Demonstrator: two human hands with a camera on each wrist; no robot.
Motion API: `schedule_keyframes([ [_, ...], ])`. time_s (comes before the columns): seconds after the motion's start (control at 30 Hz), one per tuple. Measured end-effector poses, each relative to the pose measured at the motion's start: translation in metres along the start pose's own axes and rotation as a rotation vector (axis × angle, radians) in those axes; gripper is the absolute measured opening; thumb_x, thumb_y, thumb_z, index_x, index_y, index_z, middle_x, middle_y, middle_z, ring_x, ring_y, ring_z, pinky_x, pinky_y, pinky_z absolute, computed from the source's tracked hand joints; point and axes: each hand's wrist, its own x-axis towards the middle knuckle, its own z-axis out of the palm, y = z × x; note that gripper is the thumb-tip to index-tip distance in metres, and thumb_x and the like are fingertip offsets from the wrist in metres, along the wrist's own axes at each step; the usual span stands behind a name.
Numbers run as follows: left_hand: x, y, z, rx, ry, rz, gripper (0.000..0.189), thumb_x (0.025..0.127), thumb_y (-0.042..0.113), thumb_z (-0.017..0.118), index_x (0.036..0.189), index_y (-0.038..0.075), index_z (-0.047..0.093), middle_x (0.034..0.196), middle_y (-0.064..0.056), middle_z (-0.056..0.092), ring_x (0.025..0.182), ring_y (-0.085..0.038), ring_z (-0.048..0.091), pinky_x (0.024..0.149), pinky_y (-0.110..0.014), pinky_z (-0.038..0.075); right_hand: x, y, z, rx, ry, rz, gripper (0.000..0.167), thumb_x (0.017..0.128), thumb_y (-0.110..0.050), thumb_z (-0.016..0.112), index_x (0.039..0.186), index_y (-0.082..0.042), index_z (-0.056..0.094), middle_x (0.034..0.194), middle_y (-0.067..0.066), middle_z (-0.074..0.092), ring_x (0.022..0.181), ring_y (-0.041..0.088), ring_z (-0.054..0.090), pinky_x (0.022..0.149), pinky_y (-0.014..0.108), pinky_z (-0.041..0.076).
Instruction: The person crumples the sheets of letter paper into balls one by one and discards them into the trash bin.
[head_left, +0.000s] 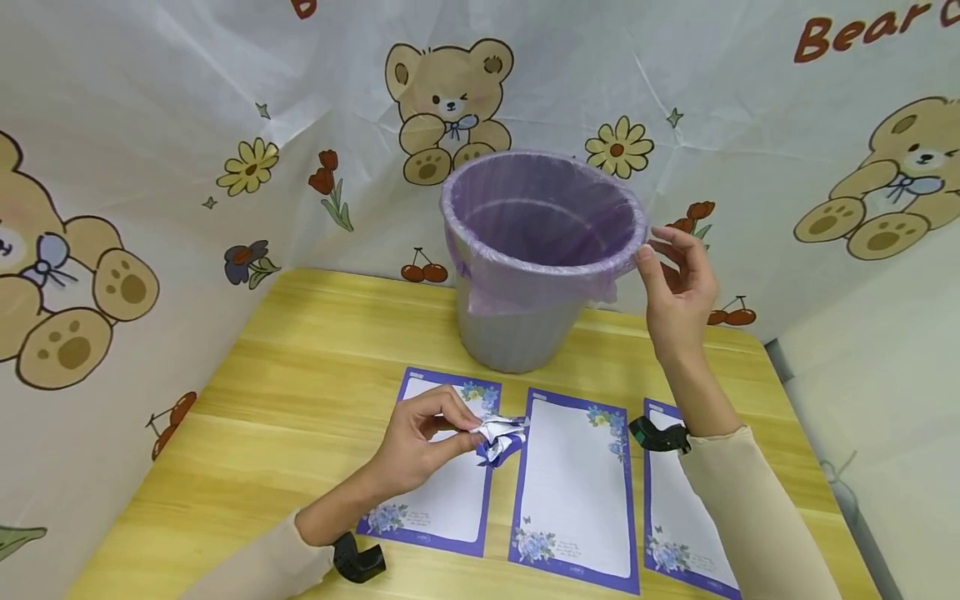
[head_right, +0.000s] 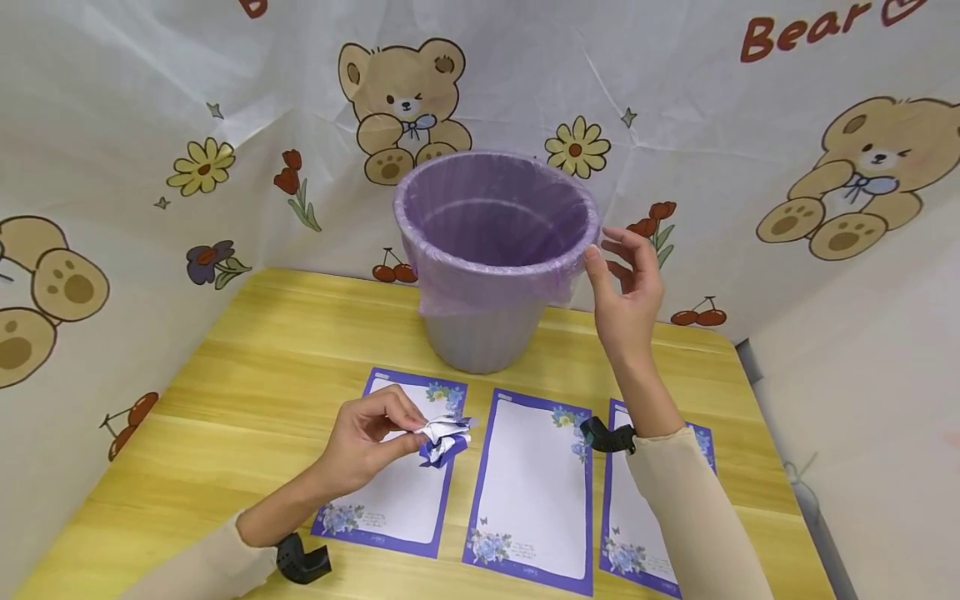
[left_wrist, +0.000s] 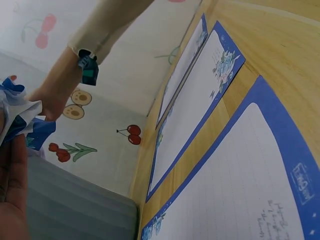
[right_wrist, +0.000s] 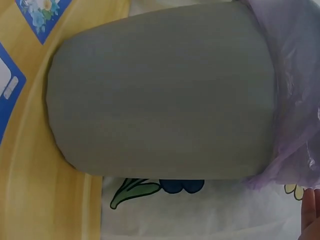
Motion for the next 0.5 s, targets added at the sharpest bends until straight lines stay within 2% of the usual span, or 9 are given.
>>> schedule_keyframes([
  [0.17,0.001,0.001,0.000,0.000,-0.001,-0.006,0.011,0.094,-0.008,0.077,0.096,0.000,0.070,0.094,-0.022,0.065,0.094,-0.020,0.073,0.083,-0.030,0.068,0.015,0.011,-0.003,-0.068,-0.086,0.074,0.045,0.104,-0.020,0.067,0.145,-0.003,0.060,0.146,0.009,0.060,0.131,0.020,0.059,0.104,0.020,0.051],
  [0.3,0.001,0.001,0.000,-0.006,-0.002,-0.001,0.008,0.095,-0.005,0.077,0.096,-0.001,0.070,0.094,-0.017,0.066,0.094,-0.019,0.073,0.083,-0.030,0.068,0.024,0.019,-0.005,-0.130,-0.196,0.109,0.050,0.107,-0.029,0.060,0.154,-0.014,0.054,0.158,0.003,0.048,0.143,0.024,0.052,0.107,0.022,0.048],
  [0.4,-0.001,0.001,0.001,-0.014,-0.004,0.005,0.007,0.096,-0.004,0.077,0.096,-0.003,0.069,0.095,-0.014,0.067,0.094,-0.018,0.073,0.083,-0.030,0.068,0.028,0.021,-0.003,-0.113,-0.267,0.119,0.054,0.108,-0.030,0.056,0.159,-0.015,0.047,0.166,0.005,0.038,0.151,0.027,0.045,0.112,0.022,0.047],
  [0.5,-0.002,0.001,0.001,-0.018,-0.006,0.009,0.007,0.096,-0.005,0.076,0.096,-0.003,0.069,0.095,-0.015,0.066,0.094,-0.017,0.073,0.082,-0.029,0.068,0.029,0.024,-0.002,-0.058,-0.314,0.135,0.055,0.109,-0.027,0.052,0.162,-0.013,0.042,0.167,0.009,0.037,0.148,0.028,0.047,0.111,0.021,0.047],
])
